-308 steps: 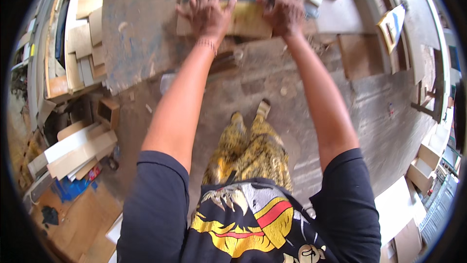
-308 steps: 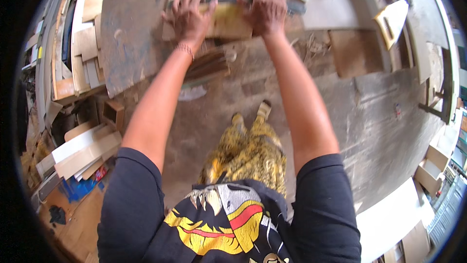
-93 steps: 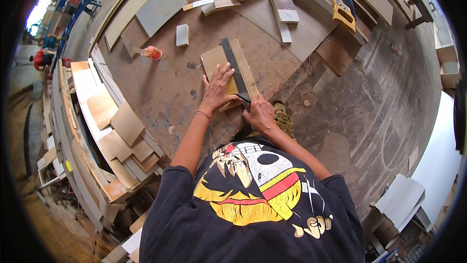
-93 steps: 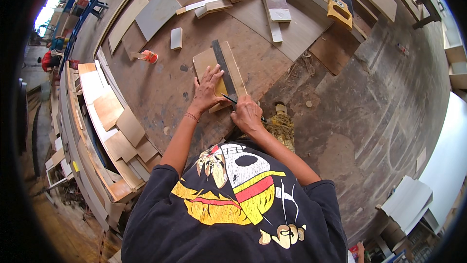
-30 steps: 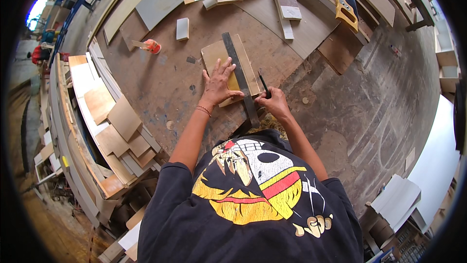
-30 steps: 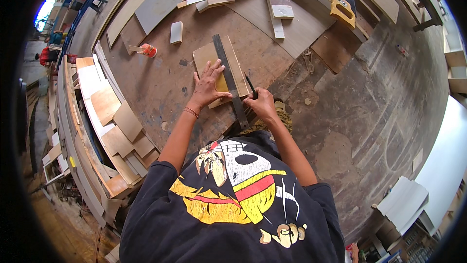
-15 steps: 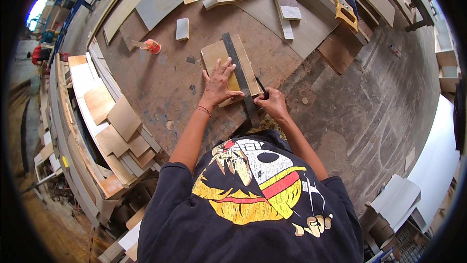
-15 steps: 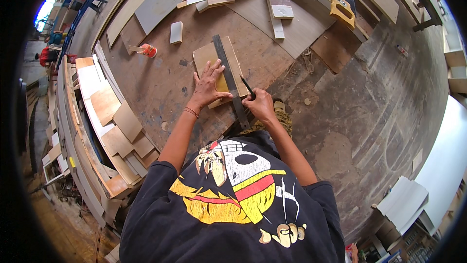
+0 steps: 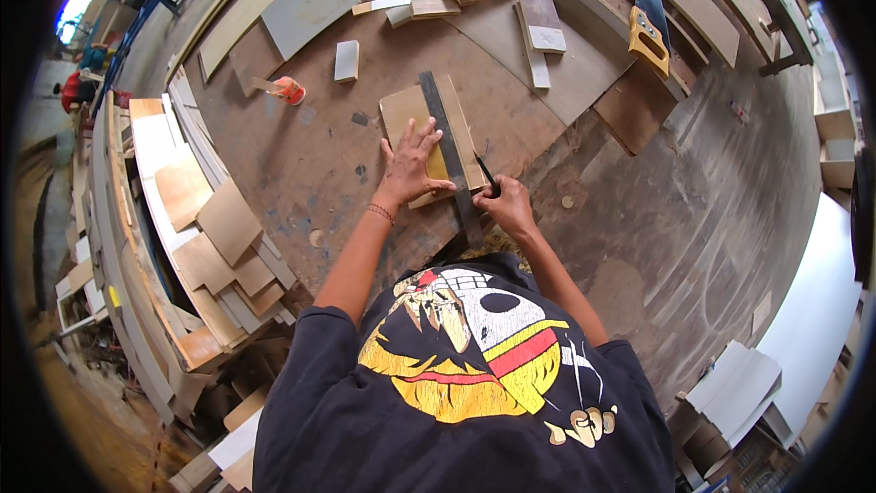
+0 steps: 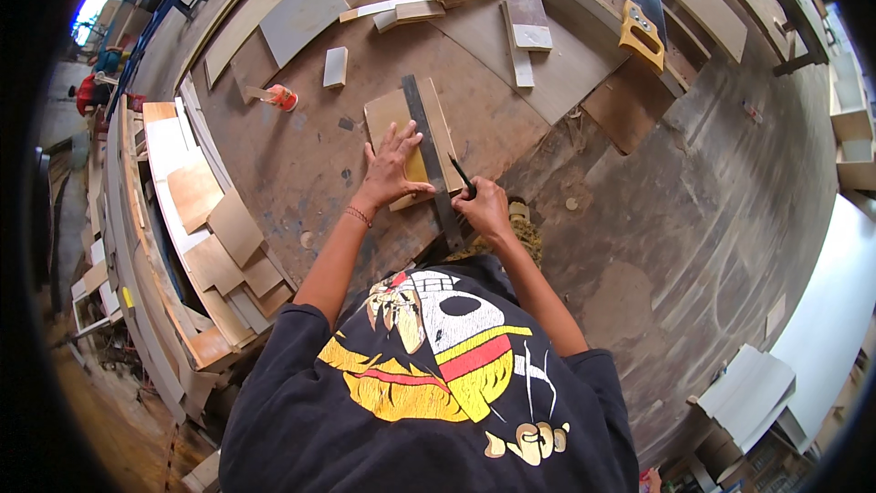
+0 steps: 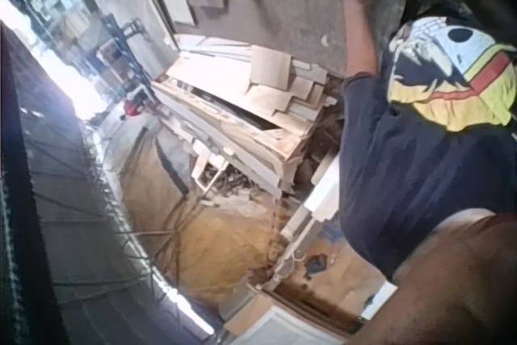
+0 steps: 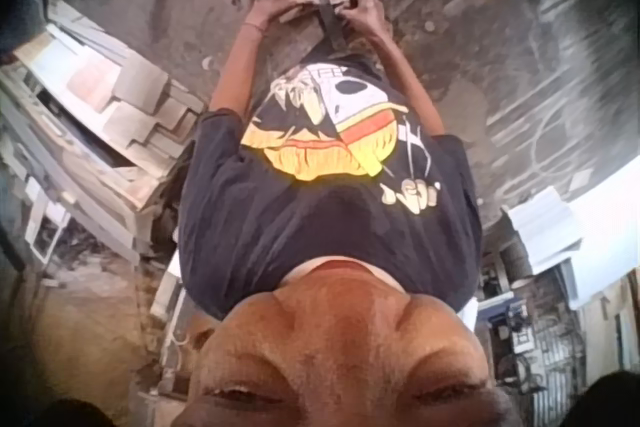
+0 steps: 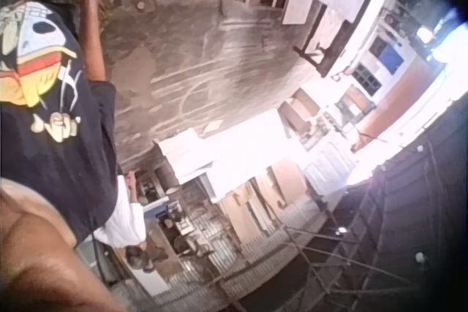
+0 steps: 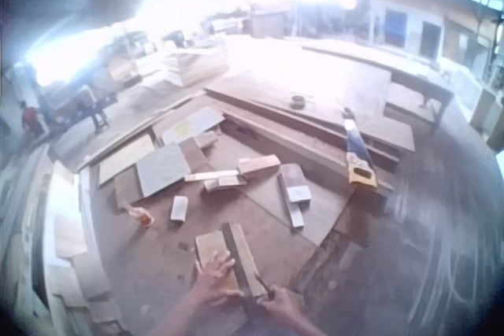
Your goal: The person marks lines on a wooden block using a ruler and a pencil, then saws the wooden block with a handsaw.
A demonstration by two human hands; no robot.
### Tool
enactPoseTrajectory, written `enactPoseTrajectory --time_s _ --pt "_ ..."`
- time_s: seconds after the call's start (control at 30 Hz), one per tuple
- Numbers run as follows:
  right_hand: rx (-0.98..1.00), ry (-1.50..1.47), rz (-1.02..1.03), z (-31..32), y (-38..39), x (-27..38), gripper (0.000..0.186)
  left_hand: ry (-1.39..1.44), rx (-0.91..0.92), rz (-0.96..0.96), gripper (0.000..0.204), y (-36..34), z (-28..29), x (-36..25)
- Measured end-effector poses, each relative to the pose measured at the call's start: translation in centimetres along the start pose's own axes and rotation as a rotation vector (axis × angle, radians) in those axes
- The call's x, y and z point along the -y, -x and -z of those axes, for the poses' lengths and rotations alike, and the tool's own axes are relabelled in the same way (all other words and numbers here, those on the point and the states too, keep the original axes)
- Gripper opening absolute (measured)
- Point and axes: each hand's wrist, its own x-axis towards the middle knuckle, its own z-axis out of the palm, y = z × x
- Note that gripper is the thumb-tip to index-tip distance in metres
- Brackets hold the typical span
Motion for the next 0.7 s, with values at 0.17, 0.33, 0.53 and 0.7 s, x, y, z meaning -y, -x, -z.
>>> enactPoseTrajectory --time_s 0.17,0.33,0.53,0.7 --pt "0.008 -0.012 -0.007 0.01 -0.06 0.06 0.022 0.004 -0.009 0.01 0.105 0.04 -0.13 0.02" --pt "0.023 -0.077 0.008 -0.04 -0.07 0.06 0.019 0.004 0.043 0.023 0.102 -0.04 0.18 -0.25" --pt "0.05 -0.006 0.005 0.19 -0.14 0.37 0.018 0.044 0.048 0.031 0.102 0.18 0.29 -0.19" --pt "0.046 -0.014 0.029 0.14 -0.16 0.1 0.017 0.054 0.025 0.021 0.105 0.17 -0.11 0.05"
